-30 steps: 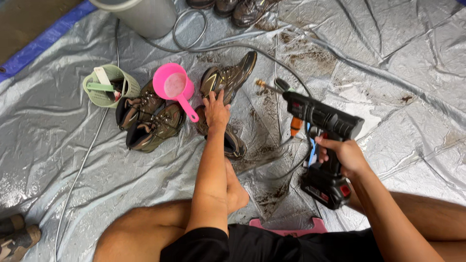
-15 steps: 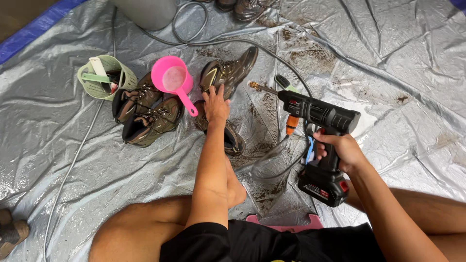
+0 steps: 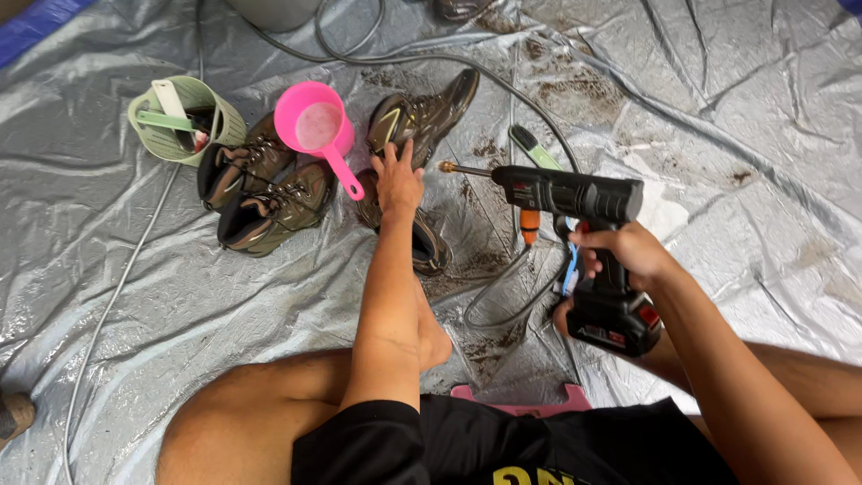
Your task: The person uses a power drill with a brush attachment to scrub the exterior of a brown hiking boot. They then switch to a handheld blue brush, dipping it into a pink scoop of soapy water to scrub the boot's interior and exterior.
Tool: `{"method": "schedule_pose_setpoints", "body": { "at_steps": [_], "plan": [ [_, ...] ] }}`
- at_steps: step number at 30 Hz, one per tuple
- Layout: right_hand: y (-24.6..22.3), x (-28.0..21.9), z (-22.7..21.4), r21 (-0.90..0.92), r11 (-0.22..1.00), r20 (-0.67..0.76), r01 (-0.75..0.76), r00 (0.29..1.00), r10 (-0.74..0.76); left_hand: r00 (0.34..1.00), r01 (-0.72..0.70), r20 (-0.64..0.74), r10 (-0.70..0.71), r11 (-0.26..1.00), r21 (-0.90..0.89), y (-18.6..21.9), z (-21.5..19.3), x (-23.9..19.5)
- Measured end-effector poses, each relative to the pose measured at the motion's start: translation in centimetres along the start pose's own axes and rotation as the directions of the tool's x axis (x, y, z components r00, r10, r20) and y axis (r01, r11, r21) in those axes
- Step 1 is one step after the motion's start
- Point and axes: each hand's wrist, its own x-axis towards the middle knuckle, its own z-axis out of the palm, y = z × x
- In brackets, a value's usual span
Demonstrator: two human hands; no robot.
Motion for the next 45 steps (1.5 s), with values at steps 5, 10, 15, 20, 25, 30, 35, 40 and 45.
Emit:
{"method": "schedule_pose_setpoints", "body": {
  "at_steps": [5, 10, 15, 20, 25, 30, 35, 40, 45],
  "plan": [
    [-0.1, 1.1, -0.3, -0.061, 0.998, 0.048, -0.006, 0.999, 0.009, 0.999, 0.000, -0.037, -0.002, 0.998, -0.059, 0.3, -0.9, -0.3],
    [-0.3, 0.8, 0.0, -0.065, 0.998, 0.062, -0.001, 0.998, 0.005, 0.999, -0.012, -0.053, 0.007, 0.996, -0.089, 0.2, -0.3, -0.3],
    [-0.2, -0.1, -0.2, -0.041, 0.999, 0.028, -0.009, 1.000, 0.010, 1.000, -0.024, -0.018, 0.023, 0.997, -0.071, -0.4, 1.0, 0.3],
    [0.4, 0.0, -0.7, -0.083, 0.997, 0.033, 0.009, 0.999, -0.006, 1.000, -0.011, -0.017, 0.010, 0.996, -0.089, 0.1, -0.1, -0.4],
    [1.4, 0.4, -1.8, -0.082, 0.996, 0.044, 0.023, 0.999, -0.019, 1.000, -0.009, -0.029, 0.007, 0.996, -0.088, -0.2, 0.1, 0.1],
    [1.2, 0.8, -1.1, 0.069, 0.996, -0.162, 0.060, 0.986, -0.048, 0.997, -0.028, -0.075, 0.023, 0.997, -0.070, -0.3, 0.8, 0.1],
    [2.3, 1.8, -4.1, 0.079, 0.992, -0.230, 0.100, 0.970, -0.080, 0.994, -0.050, -0.103, 0.045, 0.998, -0.049, -0.1, 0.5, -0.6],
    [1.4, 1.0, -4.0, 0.144, 0.980, -0.269, 0.137, 0.959, -0.094, 0.992, -0.054, -0.119, 0.047, 0.997, -0.054, -0.3, 0.7, -0.6],
    [1.0, 0.1, -4.9, 0.063, 0.997, -0.110, 0.051, 0.993, -0.044, 0.987, -0.053, -0.154, 0.042, 0.996, -0.069, -0.4, 1.2, 0.0]
  ]
}}
